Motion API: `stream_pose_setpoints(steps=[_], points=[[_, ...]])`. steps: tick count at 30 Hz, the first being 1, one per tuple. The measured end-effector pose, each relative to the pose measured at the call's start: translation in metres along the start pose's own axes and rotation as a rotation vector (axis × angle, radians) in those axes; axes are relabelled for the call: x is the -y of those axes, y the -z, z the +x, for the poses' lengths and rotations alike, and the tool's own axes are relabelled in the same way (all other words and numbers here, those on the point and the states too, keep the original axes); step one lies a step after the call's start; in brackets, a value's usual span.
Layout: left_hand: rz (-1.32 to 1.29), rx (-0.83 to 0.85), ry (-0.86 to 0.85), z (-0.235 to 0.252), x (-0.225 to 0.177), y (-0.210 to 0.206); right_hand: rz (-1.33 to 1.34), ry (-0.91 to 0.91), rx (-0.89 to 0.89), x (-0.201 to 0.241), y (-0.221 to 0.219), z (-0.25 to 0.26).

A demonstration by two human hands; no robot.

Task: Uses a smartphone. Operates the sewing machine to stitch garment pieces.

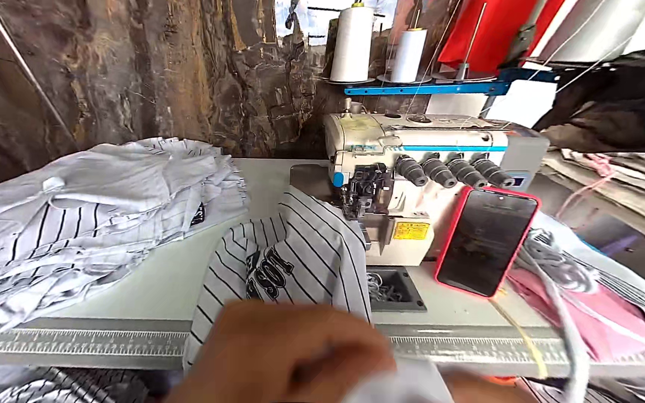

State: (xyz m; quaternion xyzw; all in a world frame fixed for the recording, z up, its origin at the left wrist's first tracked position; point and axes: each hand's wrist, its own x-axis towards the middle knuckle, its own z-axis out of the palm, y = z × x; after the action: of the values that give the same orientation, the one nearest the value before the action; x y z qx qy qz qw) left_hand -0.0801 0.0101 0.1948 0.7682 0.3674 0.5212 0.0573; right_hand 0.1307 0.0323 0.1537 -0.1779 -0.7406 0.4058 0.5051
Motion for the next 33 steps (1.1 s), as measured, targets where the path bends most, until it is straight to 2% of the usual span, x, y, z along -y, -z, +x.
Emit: stream_pose_setpoints(steps=[2,4,7,9,12,16,20,26,33], points=[[0.186,-0.018,-0.066,0.028,0.036,-0.002,0.049,-0.111,-0.106,-0.024,-0.003,0.015],[0.258,0.004,-0.140,0.052,0.081,-0.009,0.128,-0.238,-0.176,-0.054,-0.006,0.022],[0.292,0.105,-0.103,0.069,0.120,-0.017,0.172,-0.290,-0.224,-0.083,-0.010,0.023],[0.307,0.168,-0.042,0.073,0.126,-0.024,0.128,-0.286,-0.262,-0.091,-0.012,0.022],[0.366,0.112,0.013,0.074,0.121,-0.037,0.058,-0.235,-0.305,-0.096,-0.011,0.023],[0.450,-0.008,-0.115,0.074,0.112,-0.045,0.064,-0.100,-0.276,-0.087,-0.002,0.020],[0.439,0.141,-0.087,0.077,0.139,-0.052,-0.117,-0.068,-0.399,-0.114,-0.001,0.019],[0.330,0.203,-0.018,0.075,0.145,-0.053,0.018,-0.121,-0.398,-0.116,-0.005,0.011],[0.382,0.219,-0.080,0.070,0.141,-0.051,0.083,-0.150,-0.375,-0.109,-0.002,0.001]])
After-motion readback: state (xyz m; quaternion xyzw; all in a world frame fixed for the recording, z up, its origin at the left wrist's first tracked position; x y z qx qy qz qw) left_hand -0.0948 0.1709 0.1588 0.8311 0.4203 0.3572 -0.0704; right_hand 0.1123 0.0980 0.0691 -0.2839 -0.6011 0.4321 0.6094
